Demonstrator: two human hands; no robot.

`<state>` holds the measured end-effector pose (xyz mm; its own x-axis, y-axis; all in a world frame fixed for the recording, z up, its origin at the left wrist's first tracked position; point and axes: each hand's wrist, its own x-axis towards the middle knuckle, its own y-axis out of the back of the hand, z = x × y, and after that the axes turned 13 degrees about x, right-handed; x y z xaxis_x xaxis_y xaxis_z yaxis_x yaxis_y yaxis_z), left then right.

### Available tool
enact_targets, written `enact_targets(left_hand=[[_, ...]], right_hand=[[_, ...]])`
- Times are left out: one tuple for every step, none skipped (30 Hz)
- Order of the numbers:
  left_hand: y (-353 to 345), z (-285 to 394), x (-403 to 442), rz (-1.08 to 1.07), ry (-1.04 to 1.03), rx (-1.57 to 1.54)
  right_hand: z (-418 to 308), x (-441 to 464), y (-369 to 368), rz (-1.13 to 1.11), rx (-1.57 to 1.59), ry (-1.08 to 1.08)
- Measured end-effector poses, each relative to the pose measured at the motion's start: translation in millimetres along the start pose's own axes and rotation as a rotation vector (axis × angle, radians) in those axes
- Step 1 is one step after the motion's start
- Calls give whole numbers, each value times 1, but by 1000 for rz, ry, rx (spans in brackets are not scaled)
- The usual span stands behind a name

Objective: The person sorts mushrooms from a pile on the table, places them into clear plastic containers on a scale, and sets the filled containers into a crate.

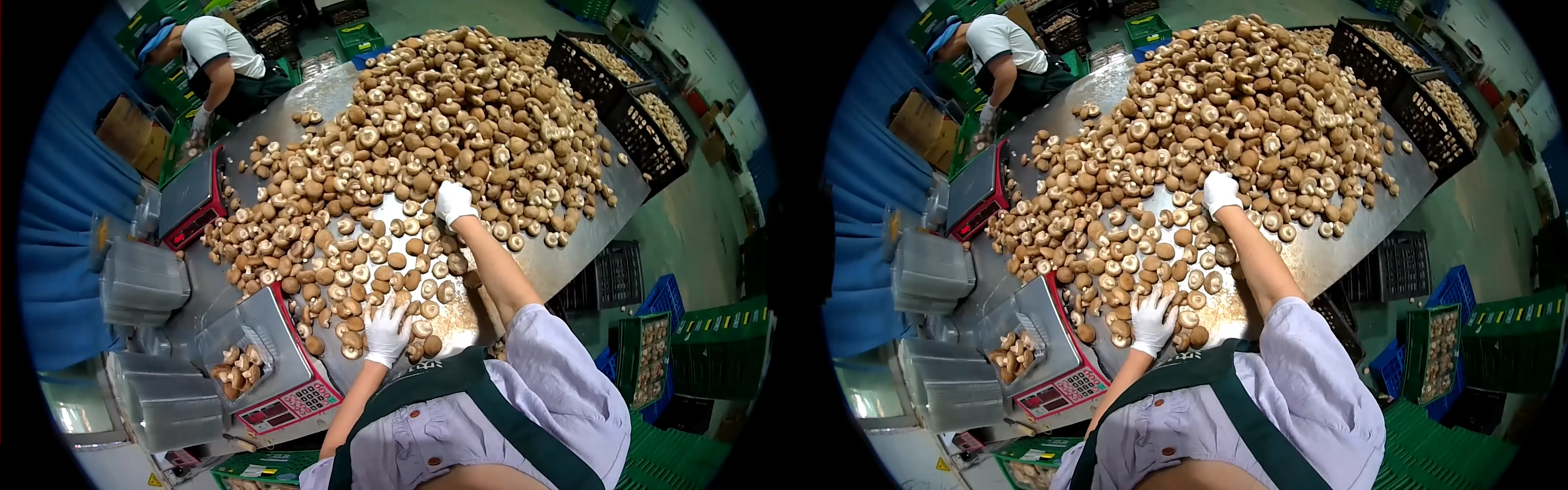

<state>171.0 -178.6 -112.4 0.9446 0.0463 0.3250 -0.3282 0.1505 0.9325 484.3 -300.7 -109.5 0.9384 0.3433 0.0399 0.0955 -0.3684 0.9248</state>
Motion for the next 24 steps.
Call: enact_targets(left_hand=[[-3,-1,-2,-3,-1,10],[-1,-1,-1,15,-10,4],[-2,-2,-2,12,-3,0],[-4,-3,-4,11,4,-6],[-5,-3,-4,32,3,-14],[-6,-3,-4,50,4,-3],[-6,-3,-5,63,2,-16],[-4,-3,-4,79,-3,-24],[-7,-3,-7,49,18,-28],[-9,-4,-8,43,22,-32],[-10,-4,-9,60,25,-37],[-10,-5,-9,67,11,-40],[-10,-4,-8,52,23,-42],[-13,-5,-9,50,24,-23],[-12,-6,-7,26,29,-44],[-11,-7,-7,-5,36,-68],[-13,-10,-8,3,69,-165],[-6,-9,-6,81,98,-199],[-2,-10,-3,89,198,-359],[3,-10,1,95,297,-523],[14,-9,8,227,305,-506],[26,-8,10,46,531,-782],[34,-8,14,-22,650,-1099],[41,-10,19,-96,764,-1415]], right_hand=[[2,3,1,21,49,-14],[3,1,1,38,97,-28],[1,-3,6,52,81,-18],[1,-8,8,54,48,21],[0,-11,12,11,19,51],[0,-13,15,-31,-14,81],[-2,-16,16,-53,-8,70],[-5,-19,17,-71,2,60],[-1,-15,8,-86,-27,57],[5,-12,-3,-96,-54,51],[5,-13,-4,-123,-63,34],[2,-9,0,-144,-70,21],[0,-6,2,-102,-27,-3],[0,-6,3,-79,20,-29],[-4,-7,12,-73,52,-59],[-7,-9,20,-74,83,-91],[-8,-10,26,-50,104,-105],[-12,-15,40,-71,136,-86],[-19,-20,53,-89,206,-77],[-32,-30,70,-106,271,-71],[-38,-35,78,-163,354,-68],[-44,-51,84,-215,690,-62],[-58,-63,92,-304,695,21],[-76,-83,101,-457,922,56]])
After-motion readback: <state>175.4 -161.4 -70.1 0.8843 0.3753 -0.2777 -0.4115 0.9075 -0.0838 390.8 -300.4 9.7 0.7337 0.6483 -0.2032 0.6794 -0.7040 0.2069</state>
